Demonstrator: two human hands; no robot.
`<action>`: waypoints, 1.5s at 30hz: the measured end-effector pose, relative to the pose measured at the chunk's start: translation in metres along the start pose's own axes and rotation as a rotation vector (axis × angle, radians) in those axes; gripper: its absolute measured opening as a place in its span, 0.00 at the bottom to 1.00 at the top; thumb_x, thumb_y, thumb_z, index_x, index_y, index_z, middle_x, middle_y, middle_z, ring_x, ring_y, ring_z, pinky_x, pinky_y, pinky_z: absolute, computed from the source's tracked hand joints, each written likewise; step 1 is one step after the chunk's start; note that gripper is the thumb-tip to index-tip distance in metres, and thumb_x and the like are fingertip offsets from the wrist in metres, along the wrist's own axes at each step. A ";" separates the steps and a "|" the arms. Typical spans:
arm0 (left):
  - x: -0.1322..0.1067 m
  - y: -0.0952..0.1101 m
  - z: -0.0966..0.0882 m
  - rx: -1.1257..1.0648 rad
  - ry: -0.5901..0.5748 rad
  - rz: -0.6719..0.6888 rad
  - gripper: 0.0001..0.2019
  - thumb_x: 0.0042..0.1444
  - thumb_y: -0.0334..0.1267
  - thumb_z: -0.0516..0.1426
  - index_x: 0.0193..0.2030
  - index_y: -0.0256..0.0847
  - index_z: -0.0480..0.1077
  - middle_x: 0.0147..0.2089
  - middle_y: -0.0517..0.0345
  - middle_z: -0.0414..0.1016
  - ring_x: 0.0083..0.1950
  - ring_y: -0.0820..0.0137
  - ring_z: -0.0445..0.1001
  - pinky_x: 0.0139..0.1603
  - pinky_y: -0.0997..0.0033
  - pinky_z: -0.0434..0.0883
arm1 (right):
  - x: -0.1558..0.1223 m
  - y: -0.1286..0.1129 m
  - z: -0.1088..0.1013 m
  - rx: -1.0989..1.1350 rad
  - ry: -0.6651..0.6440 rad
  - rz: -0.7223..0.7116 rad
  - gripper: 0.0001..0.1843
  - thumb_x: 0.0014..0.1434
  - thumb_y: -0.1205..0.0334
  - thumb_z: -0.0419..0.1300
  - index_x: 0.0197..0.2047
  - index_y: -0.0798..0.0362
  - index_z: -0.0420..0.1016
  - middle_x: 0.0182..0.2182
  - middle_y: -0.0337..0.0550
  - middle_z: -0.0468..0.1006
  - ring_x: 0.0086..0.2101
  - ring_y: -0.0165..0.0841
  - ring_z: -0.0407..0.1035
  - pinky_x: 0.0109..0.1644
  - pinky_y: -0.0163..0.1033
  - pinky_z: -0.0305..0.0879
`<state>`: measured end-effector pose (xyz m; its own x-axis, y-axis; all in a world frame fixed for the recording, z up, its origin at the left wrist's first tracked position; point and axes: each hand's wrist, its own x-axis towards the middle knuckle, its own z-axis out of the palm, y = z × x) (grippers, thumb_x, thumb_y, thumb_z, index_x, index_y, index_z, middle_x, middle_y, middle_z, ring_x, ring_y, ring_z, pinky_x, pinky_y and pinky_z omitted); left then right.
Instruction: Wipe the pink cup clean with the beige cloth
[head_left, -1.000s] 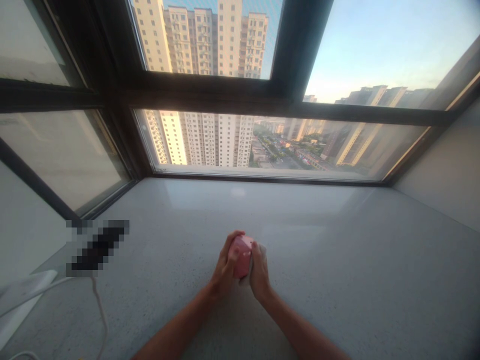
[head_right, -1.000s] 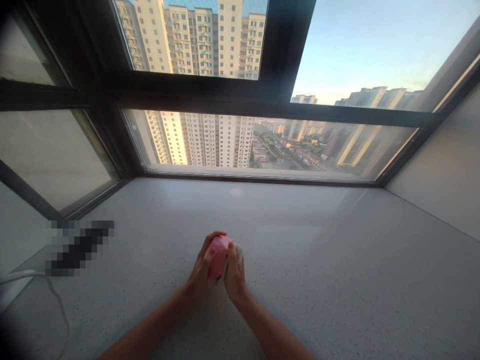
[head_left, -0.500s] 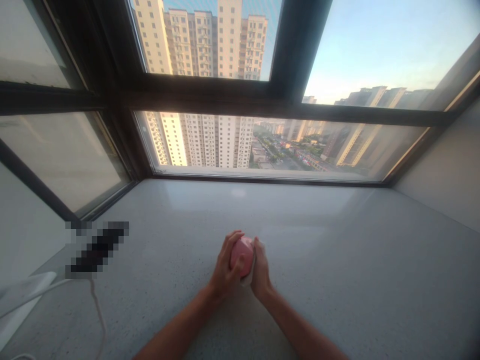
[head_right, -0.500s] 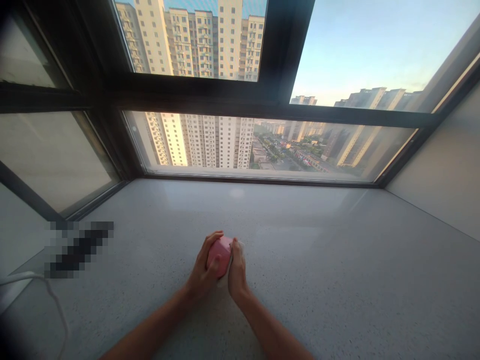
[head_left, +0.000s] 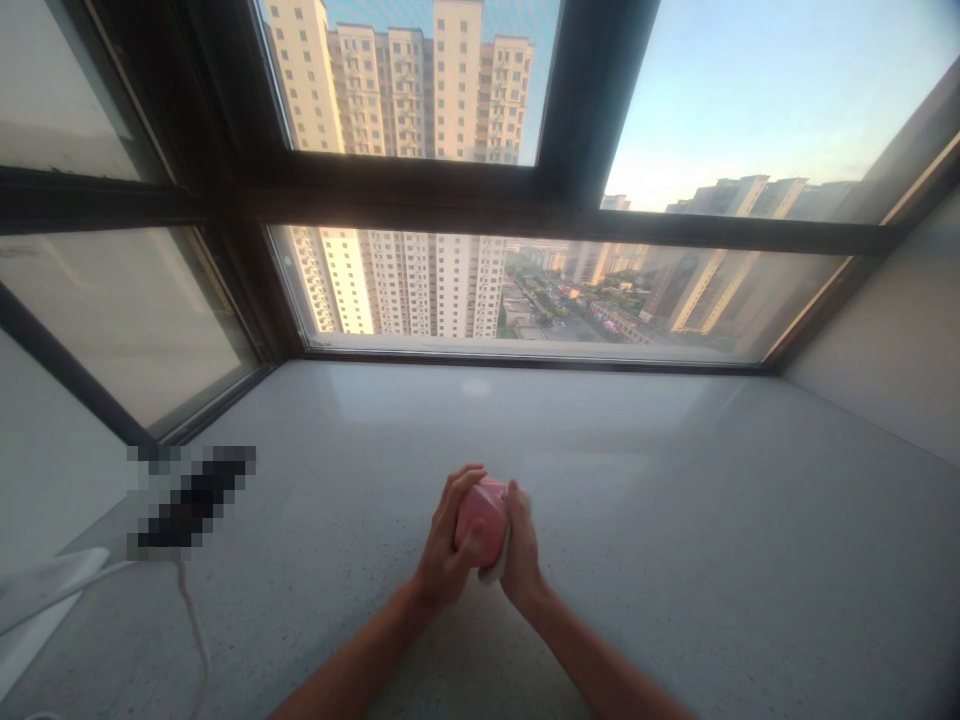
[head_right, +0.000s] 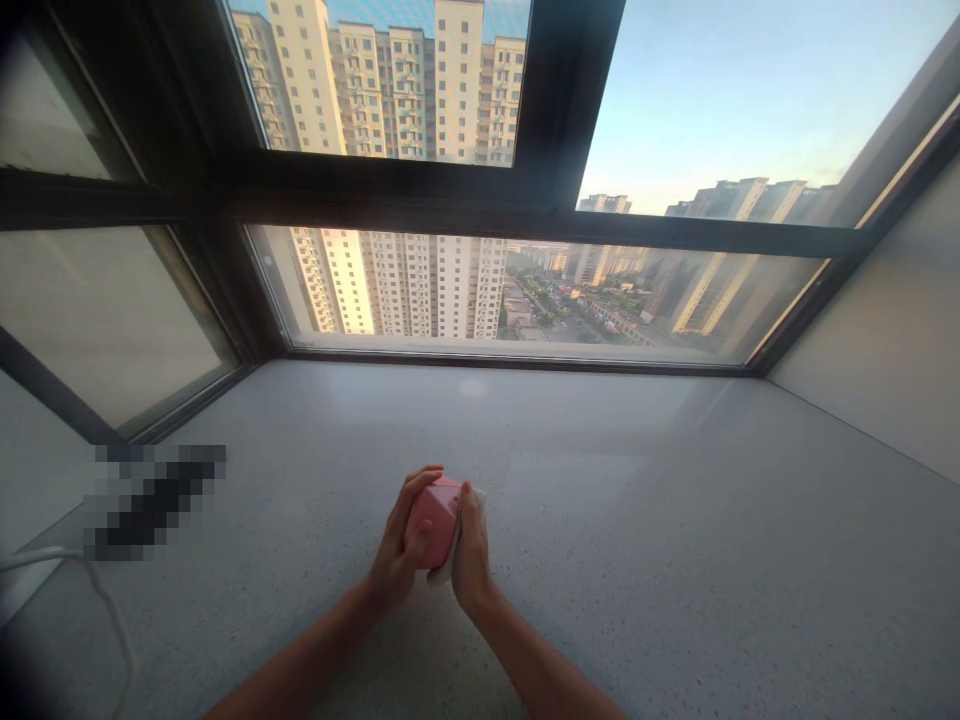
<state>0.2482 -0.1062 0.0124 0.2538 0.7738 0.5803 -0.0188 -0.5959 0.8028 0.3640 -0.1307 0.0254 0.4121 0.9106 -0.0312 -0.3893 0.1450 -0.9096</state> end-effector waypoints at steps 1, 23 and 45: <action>0.000 0.001 0.001 -0.085 0.008 -0.108 0.26 0.74 0.57 0.51 0.69 0.46 0.68 0.66 0.45 0.74 0.63 0.54 0.76 0.64 0.52 0.75 | -0.001 0.001 -0.001 -0.029 -0.021 -0.030 0.36 0.58 0.22 0.64 0.31 0.51 0.75 0.25 0.37 0.71 0.27 0.31 0.65 0.29 0.36 0.70; -0.003 -0.013 -0.002 0.139 -0.073 0.171 0.25 0.71 0.51 0.58 0.72 0.52 0.65 0.75 0.44 0.62 0.74 0.48 0.65 0.73 0.43 0.67 | 0.002 0.000 -0.001 -0.036 0.056 -0.053 0.34 0.58 0.24 0.65 0.32 0.51 0.77 0.27 0.39 0.76 0.29 0.35 0.70 0.33 0.38 0.72; -0.001 -0.009 -0.005 0.124 -0.077 0.119 0.27 0.69 0.54 0.59 0.71 0.50 0.68 0.74 0.43 0.64 0.73 0.47 0.67 0.73 0.44 0.67 | 0.004 0.000 0.000 -0.038 0.040 -0.013 0.36 0.58 0.22 0.64 0.34 0.51 0.78 0.29 0.39 0.76 0.30 0.35 0.70 0.31 0.38 0.72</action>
<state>0.2437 -0.1002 0.0050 0.3300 0.6807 0.6540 0.0650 -0.7076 0.7037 0.3660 -0.1267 0.0257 0.4501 0.8923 -0.0351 -0.3521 0.1412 -0.9253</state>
